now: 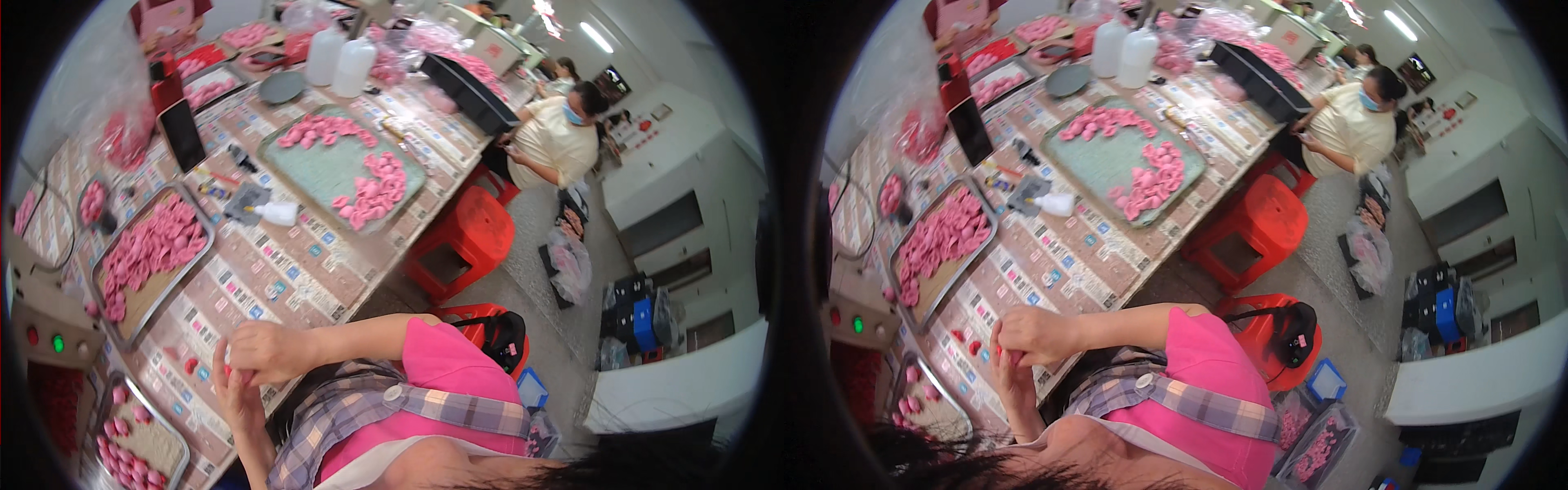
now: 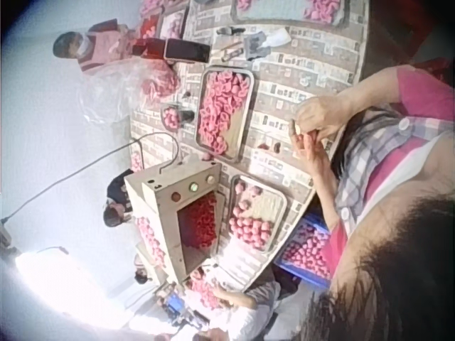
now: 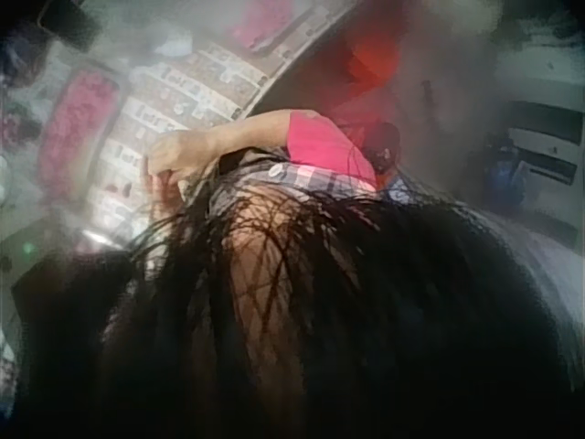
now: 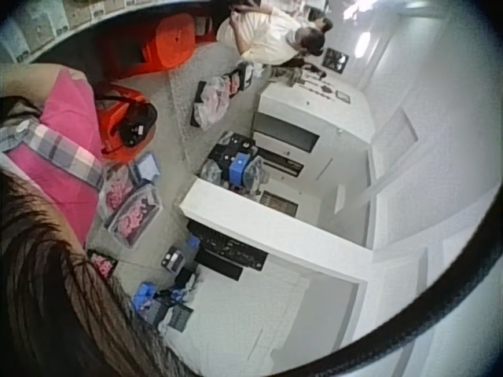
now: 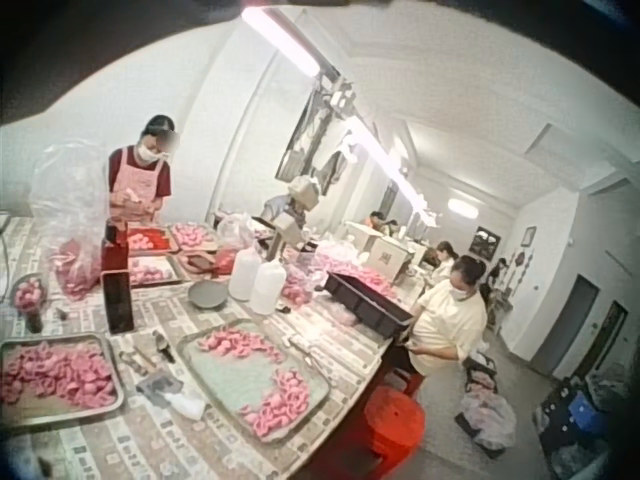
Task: Assembling small pink toy figures by applying glue and joining plastic components.
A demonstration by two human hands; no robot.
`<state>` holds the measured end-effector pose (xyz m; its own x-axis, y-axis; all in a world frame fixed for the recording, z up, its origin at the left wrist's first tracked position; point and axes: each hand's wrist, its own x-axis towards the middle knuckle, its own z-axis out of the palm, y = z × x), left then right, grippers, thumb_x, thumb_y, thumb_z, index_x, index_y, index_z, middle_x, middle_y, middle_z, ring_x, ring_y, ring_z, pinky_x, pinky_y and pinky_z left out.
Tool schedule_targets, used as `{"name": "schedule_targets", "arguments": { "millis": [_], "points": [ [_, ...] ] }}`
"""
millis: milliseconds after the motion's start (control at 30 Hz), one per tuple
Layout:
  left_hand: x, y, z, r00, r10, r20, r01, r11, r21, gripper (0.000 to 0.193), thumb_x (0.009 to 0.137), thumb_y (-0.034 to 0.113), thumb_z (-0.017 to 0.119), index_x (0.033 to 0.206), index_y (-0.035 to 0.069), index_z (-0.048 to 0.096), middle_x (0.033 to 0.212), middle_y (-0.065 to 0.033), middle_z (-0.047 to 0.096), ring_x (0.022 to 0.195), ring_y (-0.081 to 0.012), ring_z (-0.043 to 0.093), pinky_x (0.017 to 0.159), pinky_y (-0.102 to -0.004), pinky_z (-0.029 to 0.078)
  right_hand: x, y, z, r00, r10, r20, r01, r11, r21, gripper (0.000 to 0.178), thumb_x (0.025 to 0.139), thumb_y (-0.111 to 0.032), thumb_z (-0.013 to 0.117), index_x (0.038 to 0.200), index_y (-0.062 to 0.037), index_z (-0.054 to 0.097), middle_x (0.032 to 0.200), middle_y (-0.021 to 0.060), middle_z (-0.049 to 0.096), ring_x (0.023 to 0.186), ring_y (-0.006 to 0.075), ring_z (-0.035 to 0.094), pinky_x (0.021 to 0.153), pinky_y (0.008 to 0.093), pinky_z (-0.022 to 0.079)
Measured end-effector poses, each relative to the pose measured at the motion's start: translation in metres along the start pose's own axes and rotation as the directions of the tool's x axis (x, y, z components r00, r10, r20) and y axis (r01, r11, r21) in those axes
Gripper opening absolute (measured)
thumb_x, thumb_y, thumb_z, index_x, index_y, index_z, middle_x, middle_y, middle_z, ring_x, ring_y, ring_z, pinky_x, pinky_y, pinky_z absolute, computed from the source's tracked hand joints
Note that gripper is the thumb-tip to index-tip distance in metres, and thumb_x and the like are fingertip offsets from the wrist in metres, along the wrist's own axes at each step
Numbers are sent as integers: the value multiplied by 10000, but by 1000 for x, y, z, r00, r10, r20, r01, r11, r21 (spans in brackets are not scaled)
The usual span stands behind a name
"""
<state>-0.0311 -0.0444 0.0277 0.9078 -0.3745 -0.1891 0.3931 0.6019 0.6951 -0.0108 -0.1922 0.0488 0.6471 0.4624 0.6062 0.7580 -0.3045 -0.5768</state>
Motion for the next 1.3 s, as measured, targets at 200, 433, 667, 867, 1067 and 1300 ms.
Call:
{"name": "schedule_targets", "arguments": {
  "millis": [200,433,667,867,1067,1300],
  "points": [
    [19,-4,11,997,61,-40,-49,967,249,636,741,56,598,1277,50,257,973,-71,534,897,-134,509,787,-261,404,-12,8,-4,955,275,-110,-261,957,125,324,591,-38,653,894,-56,538,875,97,568,812,274,542,711,348,434],
    [12,2,-1,977,207,46,-200,825,528,704,690,27,647,1268,31,245,851,-37,505,838,-111,496,809,-257,379,-14,8,3,935,344,-86,-336,937,92,347,632,-76,660,953,-43,534,950,97,572,924,256,524,807,353,409],
    [5,-2,9,986,169,8,-164,942,292,673,709,49,640,1259,33,253,889,-42,493,827,-104,491,800,-245,367,-26,12,17,874,486,-12,-392,719,574,331,682,-109,672,974,-63,525,994,78,572,969,215,485,862,335,354],
    [4,0,8,983,184,3,-173,920,353,627,712,56,627,1239,41,287,907,-23,490,848,-98,481,822,-243,357,-29,12,23,880,474,1,-364,676,641,311,688,-89,666,966,-77,528,1021,72,548,984,197,464,881,326,328],
    [5,25,1,978,198,68,-157,478,864,675,662,101,686,1228,21,328,779,-49,504,748,-130,508,734,-253,402,-18,9,11,907,420,24,-421,905,66,305,678,-91,656,948,-55,519,967,80,546,933,212,482,810,321,378],
    [5,32,2,970,177,164,-222,384,896,653,641,125,712,1198,36,384,776,-56,522,758,-142,521,733,-254,414,-31,8,15,876,476,81,-480,840,253,310,650,-93,667,914,-57,508,920,95,510,843,214,505,712,294,411]
  ]
}}
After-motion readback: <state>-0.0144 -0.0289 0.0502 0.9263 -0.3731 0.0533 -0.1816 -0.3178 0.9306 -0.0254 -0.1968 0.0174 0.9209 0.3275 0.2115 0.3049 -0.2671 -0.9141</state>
